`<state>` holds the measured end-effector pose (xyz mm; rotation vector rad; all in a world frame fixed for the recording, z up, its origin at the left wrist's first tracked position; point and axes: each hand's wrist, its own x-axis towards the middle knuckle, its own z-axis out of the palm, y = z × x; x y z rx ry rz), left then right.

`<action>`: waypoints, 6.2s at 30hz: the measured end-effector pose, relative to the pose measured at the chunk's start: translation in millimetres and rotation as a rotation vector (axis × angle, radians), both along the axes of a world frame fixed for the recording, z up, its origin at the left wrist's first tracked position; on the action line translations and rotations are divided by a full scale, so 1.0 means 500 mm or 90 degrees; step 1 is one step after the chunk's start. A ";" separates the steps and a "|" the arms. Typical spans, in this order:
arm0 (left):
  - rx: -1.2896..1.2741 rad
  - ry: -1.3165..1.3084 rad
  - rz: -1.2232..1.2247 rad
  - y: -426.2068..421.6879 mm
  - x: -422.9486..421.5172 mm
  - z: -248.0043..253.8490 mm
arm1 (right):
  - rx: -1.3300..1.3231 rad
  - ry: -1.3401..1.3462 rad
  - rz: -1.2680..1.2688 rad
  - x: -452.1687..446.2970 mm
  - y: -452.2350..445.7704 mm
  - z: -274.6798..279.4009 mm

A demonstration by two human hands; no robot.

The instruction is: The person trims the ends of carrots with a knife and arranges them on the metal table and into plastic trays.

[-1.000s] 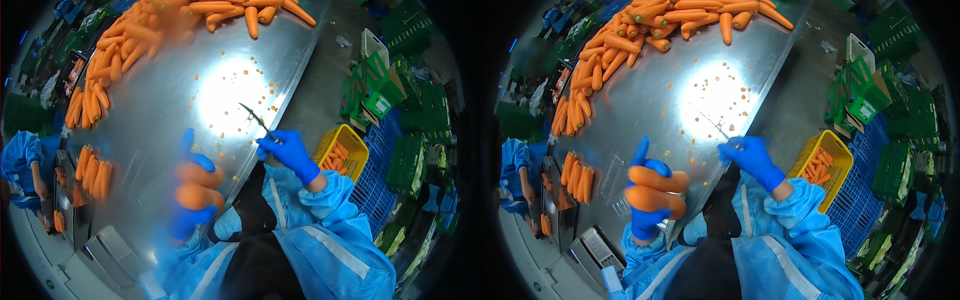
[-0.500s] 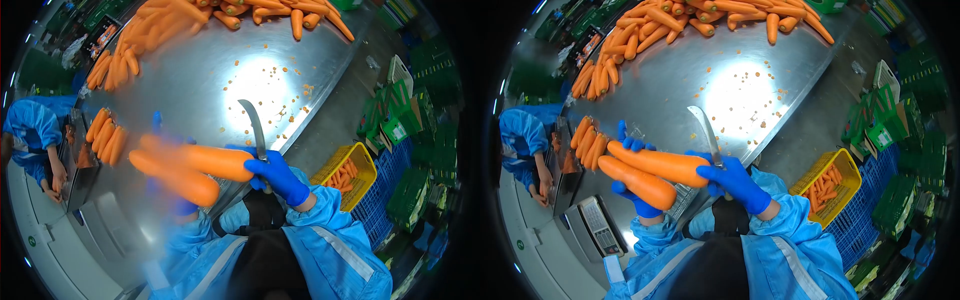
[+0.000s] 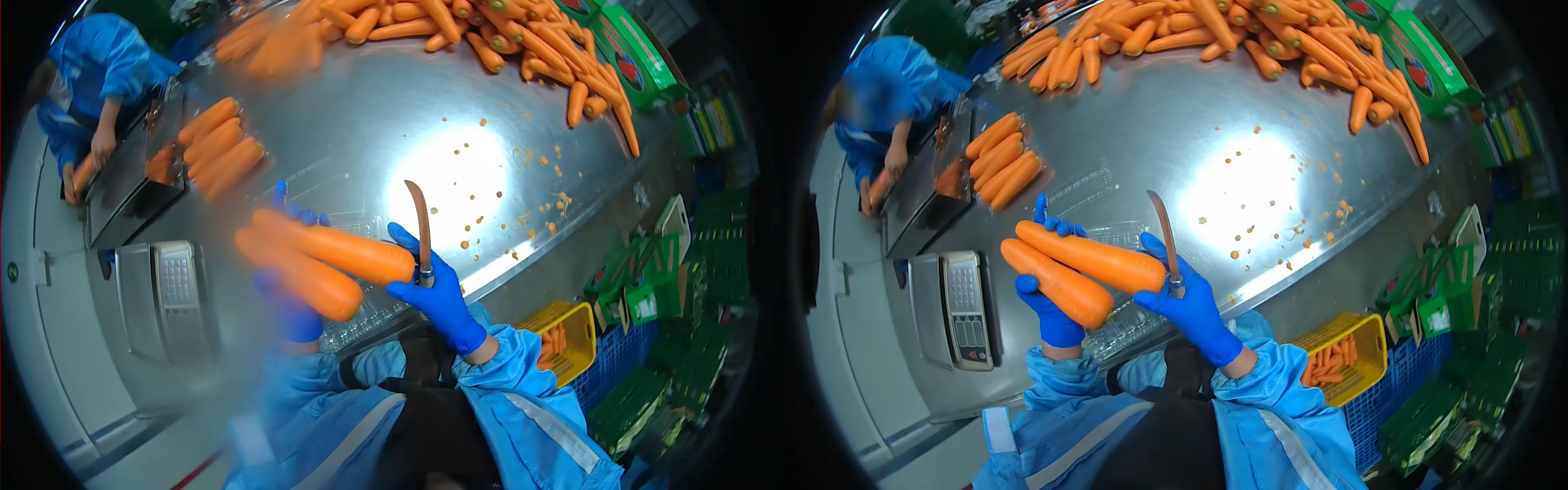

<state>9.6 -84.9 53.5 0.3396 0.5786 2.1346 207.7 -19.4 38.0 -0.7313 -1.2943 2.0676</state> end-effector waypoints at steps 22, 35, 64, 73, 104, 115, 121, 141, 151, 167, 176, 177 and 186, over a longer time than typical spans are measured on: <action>-0.451 0.993 -0.174 0.166 -0.403 -0.332 | -0.241 -0.216 -0.134 0.003 0.045 -0.058; -0.188 -0.026 0.014 -0.198 -0.116 -0.082 | -0.029 -0.091 0.247 -0.205 -0.083 0.030; -1.459 0.510 0.596 -0.793 -0.645 0.023 | -0.116 -0.308 0.147 -0.050 -0.124 -0.035; -1.344 0.509 0.558 -0.766 -0.656 0.008 | -0.113 -0.324 0.152 -0.066 -0.131 -0.034; -0.357 0.683 0.135 0.066 -0.200 -0.084 | -0.041 -0.111 -0.101 -0.242 0.141 -0.020; -0.578 1.312 0.092 0.005 -0.361 -0.283 | -0.030 -0.251 0.128 -0.367 0.276 -0.091; -0.605 1.263 0.151 -0.049 -0.305 -0.242 | 0.000 -0.186 0.297 -0.447 0.286 -0.186; -0.692 1.253 -0.066 -0.042 -0.299 -0.206 | 0.212 -0.247 0.259 -0.391 0.246 -0.209; -0.879 1.071 0.018 -0.048 -0.401 -0.192 | 0.005 -0.429 -0.036 -0.007 0.207 -0.117; -1.111 1.335 0.214 0.051 -0.527 -0.292 | -0.010 -0.296 -0.206 0.180 0.014 -0.183; -0.538 1.169 -0.162 -0.028 -0.187 -0.222 | -0.059 -0.208 -0.225 0.180 0.007 -0.181; -0.560 1.181 -0.138 -0.040 -0.176 -0.241 | -0.047 -0.194 -0.218 0.183 0.007 -0.189; -0.578 0.991 -0.018 -0.010 -0.205 -0.249 | 0.027 -0.210 -0.206 0.194 0.006 -0.205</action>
